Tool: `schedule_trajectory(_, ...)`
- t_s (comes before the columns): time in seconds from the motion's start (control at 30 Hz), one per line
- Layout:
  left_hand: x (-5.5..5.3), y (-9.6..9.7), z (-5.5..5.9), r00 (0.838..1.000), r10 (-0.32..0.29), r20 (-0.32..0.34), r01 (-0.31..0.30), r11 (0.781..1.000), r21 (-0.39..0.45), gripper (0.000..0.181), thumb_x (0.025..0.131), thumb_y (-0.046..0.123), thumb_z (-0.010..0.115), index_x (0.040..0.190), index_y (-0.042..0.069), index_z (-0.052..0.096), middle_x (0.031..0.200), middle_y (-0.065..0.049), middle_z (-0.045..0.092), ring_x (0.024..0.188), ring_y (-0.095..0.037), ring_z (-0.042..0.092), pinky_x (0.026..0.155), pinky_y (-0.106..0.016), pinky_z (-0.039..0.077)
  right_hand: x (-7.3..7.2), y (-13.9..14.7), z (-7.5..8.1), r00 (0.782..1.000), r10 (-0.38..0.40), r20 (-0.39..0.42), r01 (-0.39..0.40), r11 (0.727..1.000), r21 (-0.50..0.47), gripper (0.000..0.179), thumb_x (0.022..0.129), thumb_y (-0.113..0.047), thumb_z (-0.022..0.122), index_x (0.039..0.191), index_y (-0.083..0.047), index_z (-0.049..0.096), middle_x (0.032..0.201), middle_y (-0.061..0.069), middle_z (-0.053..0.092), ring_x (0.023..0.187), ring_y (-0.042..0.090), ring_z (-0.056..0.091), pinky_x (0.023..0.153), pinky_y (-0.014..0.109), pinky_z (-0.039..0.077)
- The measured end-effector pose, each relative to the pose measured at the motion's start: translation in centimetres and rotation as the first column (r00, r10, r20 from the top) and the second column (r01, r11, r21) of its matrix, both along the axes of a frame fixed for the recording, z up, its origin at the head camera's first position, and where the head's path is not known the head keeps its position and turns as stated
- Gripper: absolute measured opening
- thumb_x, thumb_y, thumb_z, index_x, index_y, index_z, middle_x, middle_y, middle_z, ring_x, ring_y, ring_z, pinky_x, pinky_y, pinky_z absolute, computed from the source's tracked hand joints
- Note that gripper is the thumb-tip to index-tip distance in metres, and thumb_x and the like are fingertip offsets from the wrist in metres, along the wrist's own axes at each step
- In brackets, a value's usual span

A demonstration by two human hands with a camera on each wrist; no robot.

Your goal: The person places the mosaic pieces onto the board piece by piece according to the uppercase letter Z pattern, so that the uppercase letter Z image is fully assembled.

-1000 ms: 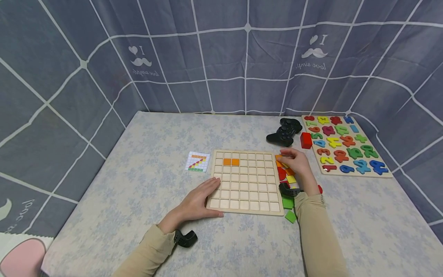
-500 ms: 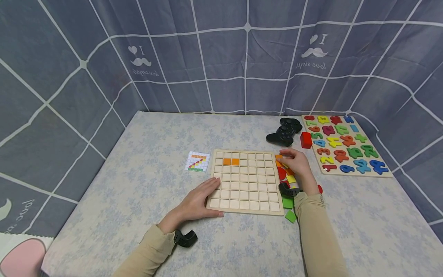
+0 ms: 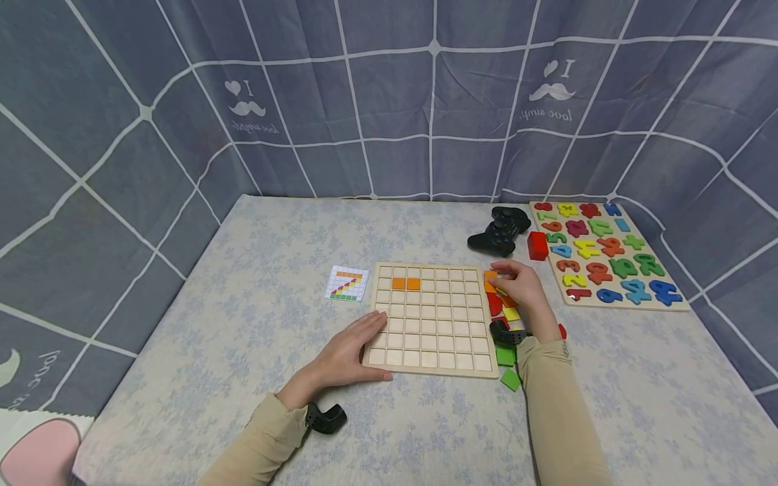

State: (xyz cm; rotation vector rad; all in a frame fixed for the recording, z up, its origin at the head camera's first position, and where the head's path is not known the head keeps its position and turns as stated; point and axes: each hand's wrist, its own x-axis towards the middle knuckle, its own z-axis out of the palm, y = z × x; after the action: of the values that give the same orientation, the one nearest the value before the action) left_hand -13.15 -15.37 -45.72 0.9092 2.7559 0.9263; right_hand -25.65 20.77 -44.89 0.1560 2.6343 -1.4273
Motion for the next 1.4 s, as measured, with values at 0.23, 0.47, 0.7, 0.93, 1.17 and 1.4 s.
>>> schedule_trajectory(0.23, 0.0, 0.0, 0.0, 1.0, 0.001, -0.001, -0.001, 1.0, 0.0, 0.101, 0.073, 0.052, 0.074, 0.147, 0.002, 0.028, 0.152, -0.011, 0.026, 0.141, -0.022, 0.019, 0.113, -0.04, 0.023, -0.1, 0.0, -0.2, 0.999, -0.003, -0.036, 0.002, 0.999, -0.036, 0.038, 0.089, -0.009, 0.064, 0.125, 0.0, 0.056, 0.11, 0.017, 0.051, 0.088, 0.026, 0.046, 0.063, 0.018, 0.043)
schedule_trajectory(0.47, 0.1, 0.0, 0.2, 1.0, 0.001, 0.008, -0.001, 1.0, 0.004, 0.1, 0.073, 0.051, 0.075, 0.147, 0.002, 0.027, 0.152, -0.011, 0.026, 0.141, -0.022, 0.019, 0.113, -0.04, 0.023, 0.0, 0.2, -0.2, 0.997, 0.006, -0.079, -0.009, 0.999, -0.04, 0.035, 0.087, -0.007, 0.064, 0.12, 0.004, 0.057, 0.097, 0.012, 0.05, 0.079, 0.022, 0.044, 0.058, 0.018, 0.04)
schedule_trajectory(0.7, 0.2, 0.0, 0.1, 1.0, 0.002, 0.004, -0.002, 1.0, -0.002, 0.101, 0.073, 0.051, 0.075, 0.147, 0.002, 0.027, 0.152, -0.011, 0.026, 0.141, -0.022, 0.019, 0.113, -0.039, 0.022, 0.1, 0.1, 0.1, 1.0, -0.013, -0.024, 0.011, 0.998, -0.065, 0.036, 0.09, -0.017, 0.064, 0.12, 0.001, 0.057, 0.101, 0.012, 0.052, 0.086, 0.023, 0.046, 0.065, 0.019, 0.043)
schedule_trajectory(0.93, 0.1, 0.1, 0.1, 1.0, 0.003, 0.006, -0.003, 1.0, 0.0, 0.101, 0.074, 0.051, 0.075, 0.147, 0.002, 0.027, 0.152, -0.011, 0.025, 0.141, -0.021, 0.019, 0.114, -0.039, 0.022, 0.0, -0.4, 0.9, 0.999, -0.026, 0.036, 0.03, 0.992, -0.124, 0.04, 0.088, -0.026, 0.067, 0.121, -0.004, 0.058, 0.112, 0.013, 0.053, 0.097, 0.026, 0.047, 0.078, 0.027, 0.044)
schedule_trajectory(1.17, 0.1, 0.1, 0.2, 1.0, 0.005, 0.01, -0.005, 1.0, 0.002, 0.101, 0.073, 0.051, 0.075, 0.147, 0.002, 0.027, 0.152, -0.011, 0.026, 0.141, -0.022, 0.019, 0.114, -0.039, 0.022, 0.1, -1.4, 2.1, 0.992, 0.098, -0.074, -0.105, 0.99, -0.091, 0.034, 0.092, -0.021, 0.063, 0.118, 0.0, 0.06, 0.113, 0.018, 0.06, 0.096, 0.027, 0.054, 0.077, 0.027, 0.047)
schedule_trajectory(1.4, 0.1, 0.1, 0.2, 1.0, 0.009, 0.011, -0.009, 1.0, -0.003, 0.101, 0.073, 0.051, 0.075, 0.147, 0.002, 0.027, 0.152, -0.011, 0.025, 0.141, -0.021, 0.019, 0.114, -0.038, 0.022, -0.2, -3.9, 2.8, 0.963, 0.237, -0.128, -0.245, 0.968, -0.055, 0.029, 0.092, -0.019, 0.063, 0.114, 0.0, 0.066, 0.111, 0.018, 0.064, 0.097, 0.029, 0.059, 0.076, 0.031, 0.049)
